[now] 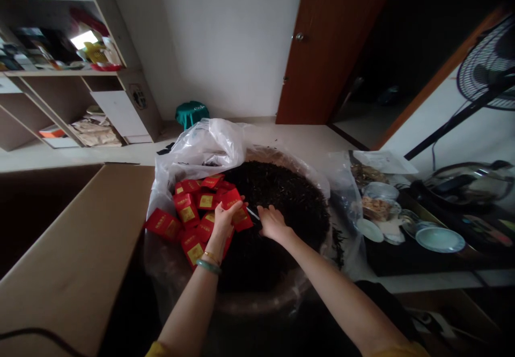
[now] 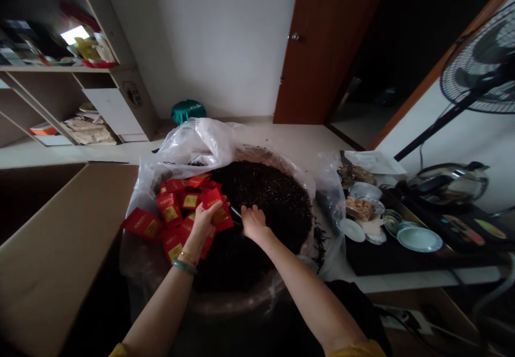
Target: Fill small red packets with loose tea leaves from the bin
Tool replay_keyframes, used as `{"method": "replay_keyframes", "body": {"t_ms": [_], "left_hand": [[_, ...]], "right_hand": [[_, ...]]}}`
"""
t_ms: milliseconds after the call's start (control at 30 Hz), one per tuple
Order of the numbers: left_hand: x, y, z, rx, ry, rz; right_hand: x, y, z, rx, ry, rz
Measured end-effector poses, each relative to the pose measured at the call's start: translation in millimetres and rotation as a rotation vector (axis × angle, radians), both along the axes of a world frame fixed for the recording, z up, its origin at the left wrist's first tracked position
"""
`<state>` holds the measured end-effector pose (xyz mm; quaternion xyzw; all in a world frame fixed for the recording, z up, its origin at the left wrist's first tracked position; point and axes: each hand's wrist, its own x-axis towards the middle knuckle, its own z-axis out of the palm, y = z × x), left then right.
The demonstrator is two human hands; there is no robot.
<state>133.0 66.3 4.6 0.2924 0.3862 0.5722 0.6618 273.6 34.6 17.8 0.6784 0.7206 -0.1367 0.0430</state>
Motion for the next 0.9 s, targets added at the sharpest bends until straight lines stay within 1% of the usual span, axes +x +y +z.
{"method": "replay_keyframes", "body": {"t_ms": [100, 200, 300, 367, 433, 500, 567, 633, 667, 767, 900], "left_hand": [[-1.4, -0.2, 1.0, 0.01, -0.019, -0.009], [-2.5, 0.0, 0.2, 0.023, -0.017, -0.008], [-2.0, -0.1, -2.1, 0.025, 0.002, -0.027], [-1.1, -0.3, -3.3, 0.031, 0.024, -0.046], [-0.5, -1.0, -3.7, 0.04, 0.049, -0.079], [-0.3, -2.4, -3.3, 0.045, 0.08, -0.136], [-0.7, -4.2, -2.7, 0.056, 0.125, -0.206], [-1.2, -6.2, -2.3, 0.082, 0.175, -0.262], [-1.4, -7.1, -2.2, 0.095, 0.193, -0.285], [-1.5, -8.9, -1.8, 0.116, 0.212, -0.328], [-0.3, -10.1, -1.1, 0.13, 0.216, -0.38]], "right_hand": [[4.5, 3.6, 4.1, 0.003, 0.05, -0.024], [16.0, 11.0, 8.2, 0.003, 0.092, -0.049], [30.9, 18.9, 11.4, 0.062, 0.146, -0.09], [40.5, 22.0, 15.3, 0.145, 0.251, -0.126], [48.4, 22.3, 22.9, 0.193, 0.397, -0.124], [53.8, 19.4, 33.8, 0.129, 0.532, -0.092], [56.3, 14.6, 45.8, -0.017, 0.644, -0.058], [57.0, 9.8, 55.6, -0.129, 0.71, -0.007], [57.0, 8.0, 59.1, -0.148, 0.724, 0.026], [57.1, 6.0, 64.2, -0.117, 0.716, 0.111], [54.4, 6.3, 64.7, 0.004, 0.636, 0.213]]}}
